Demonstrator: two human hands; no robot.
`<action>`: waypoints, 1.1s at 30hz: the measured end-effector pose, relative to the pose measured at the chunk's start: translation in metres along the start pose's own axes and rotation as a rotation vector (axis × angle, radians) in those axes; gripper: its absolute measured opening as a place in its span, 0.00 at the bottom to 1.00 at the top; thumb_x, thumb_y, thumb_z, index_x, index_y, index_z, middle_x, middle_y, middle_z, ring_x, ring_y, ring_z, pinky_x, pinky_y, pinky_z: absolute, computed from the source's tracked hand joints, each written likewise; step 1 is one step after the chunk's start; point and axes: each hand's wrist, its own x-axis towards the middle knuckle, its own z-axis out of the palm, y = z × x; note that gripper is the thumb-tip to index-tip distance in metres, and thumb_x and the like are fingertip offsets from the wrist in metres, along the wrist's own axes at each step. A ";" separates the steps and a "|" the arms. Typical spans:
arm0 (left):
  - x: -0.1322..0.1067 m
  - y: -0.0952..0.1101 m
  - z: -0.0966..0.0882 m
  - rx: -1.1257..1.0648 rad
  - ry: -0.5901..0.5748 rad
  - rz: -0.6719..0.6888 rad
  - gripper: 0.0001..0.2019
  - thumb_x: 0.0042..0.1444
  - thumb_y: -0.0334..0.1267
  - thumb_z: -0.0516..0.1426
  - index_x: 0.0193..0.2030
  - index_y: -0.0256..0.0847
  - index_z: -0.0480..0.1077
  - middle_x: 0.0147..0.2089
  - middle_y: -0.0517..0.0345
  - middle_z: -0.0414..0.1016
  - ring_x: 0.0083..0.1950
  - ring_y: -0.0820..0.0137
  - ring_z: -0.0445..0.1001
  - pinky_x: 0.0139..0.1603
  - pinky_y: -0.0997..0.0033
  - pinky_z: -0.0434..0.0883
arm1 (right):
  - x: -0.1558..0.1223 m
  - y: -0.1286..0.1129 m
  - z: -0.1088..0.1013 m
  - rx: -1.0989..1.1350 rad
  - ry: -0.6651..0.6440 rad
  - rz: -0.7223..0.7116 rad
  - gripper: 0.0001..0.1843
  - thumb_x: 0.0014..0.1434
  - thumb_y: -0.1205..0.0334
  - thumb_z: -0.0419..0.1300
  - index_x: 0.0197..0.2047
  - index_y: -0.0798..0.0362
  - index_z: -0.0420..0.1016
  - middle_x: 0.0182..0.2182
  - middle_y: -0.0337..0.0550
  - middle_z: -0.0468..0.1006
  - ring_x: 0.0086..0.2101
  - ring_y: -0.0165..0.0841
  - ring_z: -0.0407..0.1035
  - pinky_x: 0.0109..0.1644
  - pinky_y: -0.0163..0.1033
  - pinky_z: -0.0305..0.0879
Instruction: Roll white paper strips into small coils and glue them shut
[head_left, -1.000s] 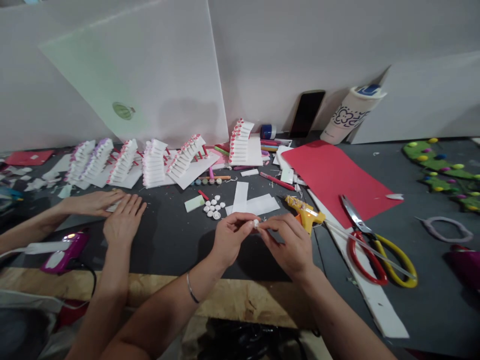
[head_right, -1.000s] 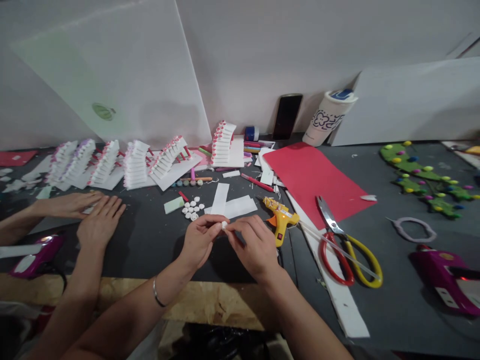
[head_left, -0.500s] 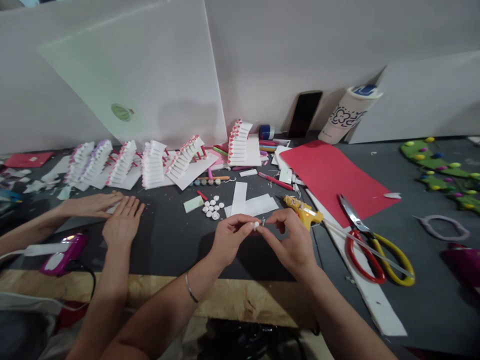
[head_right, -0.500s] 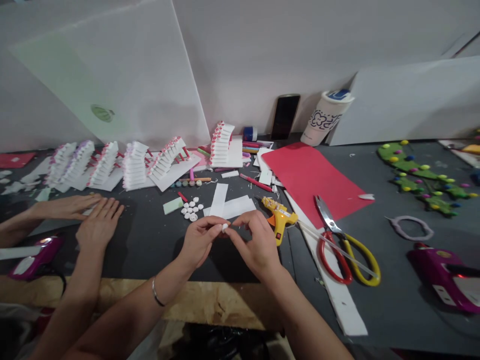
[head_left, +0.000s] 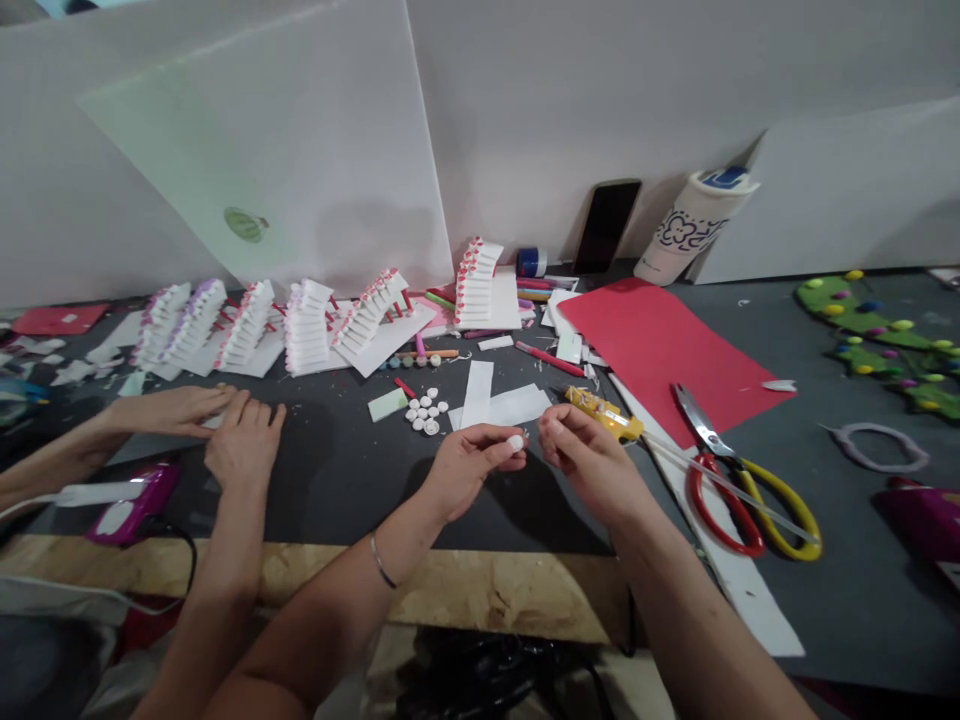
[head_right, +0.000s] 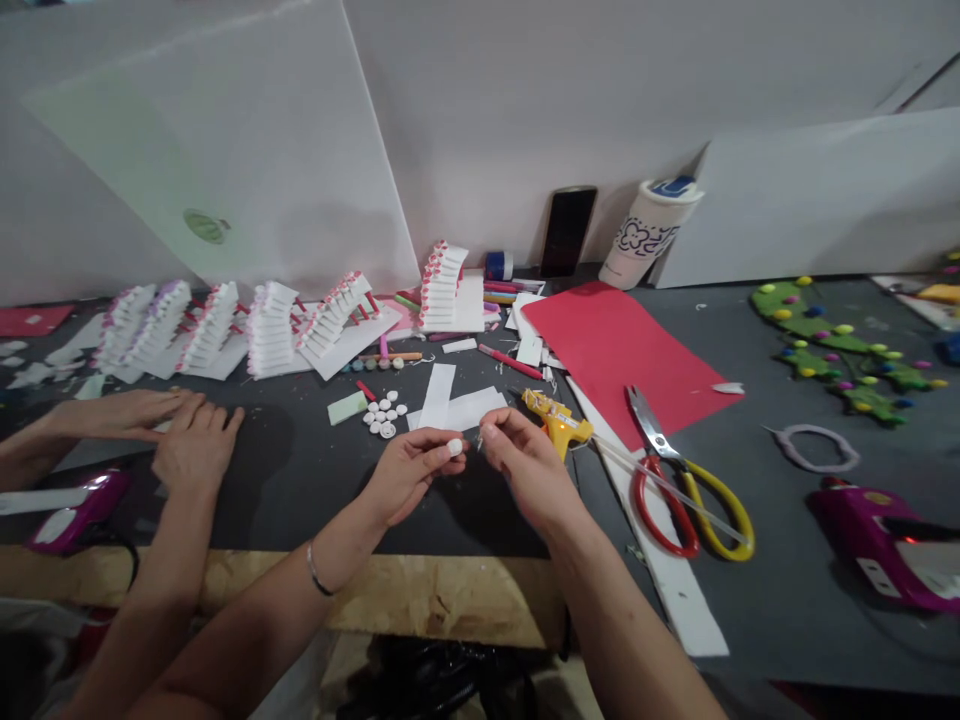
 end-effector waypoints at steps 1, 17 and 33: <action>0.000 0.001 0.000 -0.009 -0.002 -0.010 0.17 0.37 0.41 0.73 0.34 0.35 0.80 0.33 0.54 0.81 0.31 0.73 0.77 0.41 0.69 0.78 | 0.000 0.000 0.000 0.020 0.011 -0.001 0.15 0.56 0.48 0.64 0.35 0.50 0.69 0.25 0.34 0.64 0.23 0.26 0.56 0.25 0.33 0.57; 0.004 0.003 -0.004 -0.096 -0.051 -0.040 0.20 0.36 0.38 0.74 0.38 0.36 0.78 0.32 0.56 0.80 0.32 0.74 0.77 0.37 0.74 0.76 | 0.006 0.005 -0.006 0.072 0.168 -0.081 0.11 0.58 0.50 0.62 0.38 0.48 0.72 0.25 0.35 0.66 0.23 0.27 0.57 0.25 0.35 0.56; 0.010 0.004 -0.012 -0.234 -0.103 -0.111 0.17 0.42 0.38 0.72 0.39 0.37 0.78 0.36 0.55 0.80 0.34 0.76 0.77 0.34 0.82 0.72 | -0.003 0.000 0.000 0.324 -0.171 0.163 0.21 0.64 0.46 0.50 0.54 0.45 0.73 0.50 0.49 0.79 0.43 0.37 0.75 0.31 0.38 0.70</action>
